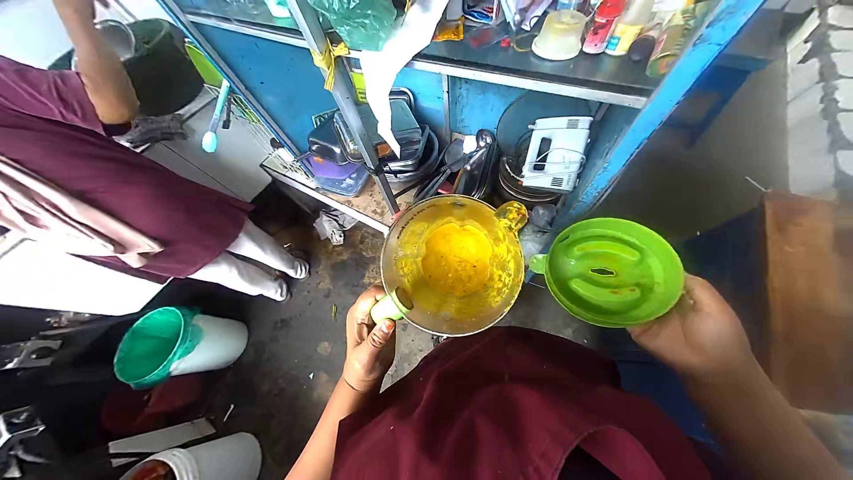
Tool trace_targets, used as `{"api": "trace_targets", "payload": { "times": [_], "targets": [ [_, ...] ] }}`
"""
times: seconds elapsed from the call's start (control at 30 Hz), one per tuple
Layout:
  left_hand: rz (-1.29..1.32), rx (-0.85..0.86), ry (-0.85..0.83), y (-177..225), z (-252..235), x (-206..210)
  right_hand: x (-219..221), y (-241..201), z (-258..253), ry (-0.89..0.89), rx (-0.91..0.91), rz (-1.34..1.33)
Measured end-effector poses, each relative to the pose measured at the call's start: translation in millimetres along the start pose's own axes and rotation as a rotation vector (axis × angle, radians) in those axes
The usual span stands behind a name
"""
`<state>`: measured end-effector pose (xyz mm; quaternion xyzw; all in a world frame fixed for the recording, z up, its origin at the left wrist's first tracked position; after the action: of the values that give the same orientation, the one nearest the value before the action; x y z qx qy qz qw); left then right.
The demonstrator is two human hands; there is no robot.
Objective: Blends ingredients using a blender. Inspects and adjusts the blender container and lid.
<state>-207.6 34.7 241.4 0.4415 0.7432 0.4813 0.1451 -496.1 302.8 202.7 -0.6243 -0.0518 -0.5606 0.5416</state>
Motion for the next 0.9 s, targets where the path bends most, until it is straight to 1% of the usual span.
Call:
{"api": "trace_targets", "payload": {
  "times": [0.1,0.17,0.23,0.3,0.37,0.47,0.53,0.57,0.63,0.73,0.8,0.83,0.9],
  "targets": [
    [-0.047,-0.056,0.010,-13.1,-5.4,2.6,7.5,-5.5,3.5,-0.072,-0.027,0.013],
    [-0.062,-0.151,0.062,-31.3,-11.3,-1.1,14.0,-10.9,5.5,-0.121,-0.081,0.071],
    [-0.108,-0.265,0.116,-55.0,-16.8,-6.3,28.1,-20.3,4.4,-0.153,-0.191,0.200],
    [-0.196,-0.367,0.127,-76.8,-25.3,-7.2,60.6,-29.8,2.2,-0.189,-0.335,0.449],
    [-0.262,-0.448,0.110,-96.8,-34.9,-5.9,96.3,-30.8,-4.9,-0.201,-0.482,0.773],
    [-0.307,-0.519,0.069,-124.3,-51.9,-3.8,143.5,-8.9,-31.3,-0.248,-0.650,1.198],
    [-0.304,-0.540,0.033,-140.4,-65.6,-1.0,164.6,13.1,-58.0,-0.256,-0.708,1.425],
    [-0.301,-0.550,0.008,-147.6,-72.9,0.6,172.2,23.6,-71.8,-0.240,-0.711,1.559],
    [-0.307,-0.561,-0.061,-159.7,-88.2,3.7,182.7,41.1,-98.9,-0.190,-0.658,1.822],
    [-0.341,-0.573,-0.169,-175.0,-112.0,4.2,194.0,55.6,-135.1,-0.122,-0.441,2.087],
    [-0.355,-0.593,-0.219,-189.3,-125.0,1.3,198.4,61.3,-155.1,-0.093,-0.313,2.186],
    [-0.350,-0.607,-0.237,-196.7,-130.8,-0.2,199.7,63.1,-164.2,-0.073,-0.289,2.205],
    [-0.306,-0.641,-0.264,-212.1,-140.0,-1.3,199.2,65.0,-180.8,-0.008,-0.307,2.190]
  ]
}}
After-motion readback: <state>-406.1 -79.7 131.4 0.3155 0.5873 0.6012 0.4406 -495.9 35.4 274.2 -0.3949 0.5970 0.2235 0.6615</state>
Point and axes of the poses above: each hand's wrist, its own z-axis away from the middle knuckle, its own x-axis out of the palm, y = z × x, the point moved 9 cm from there along -z, towards the middle knuckle, and after that the axes turned 4 degrees about -z, right-handed, at the moved point
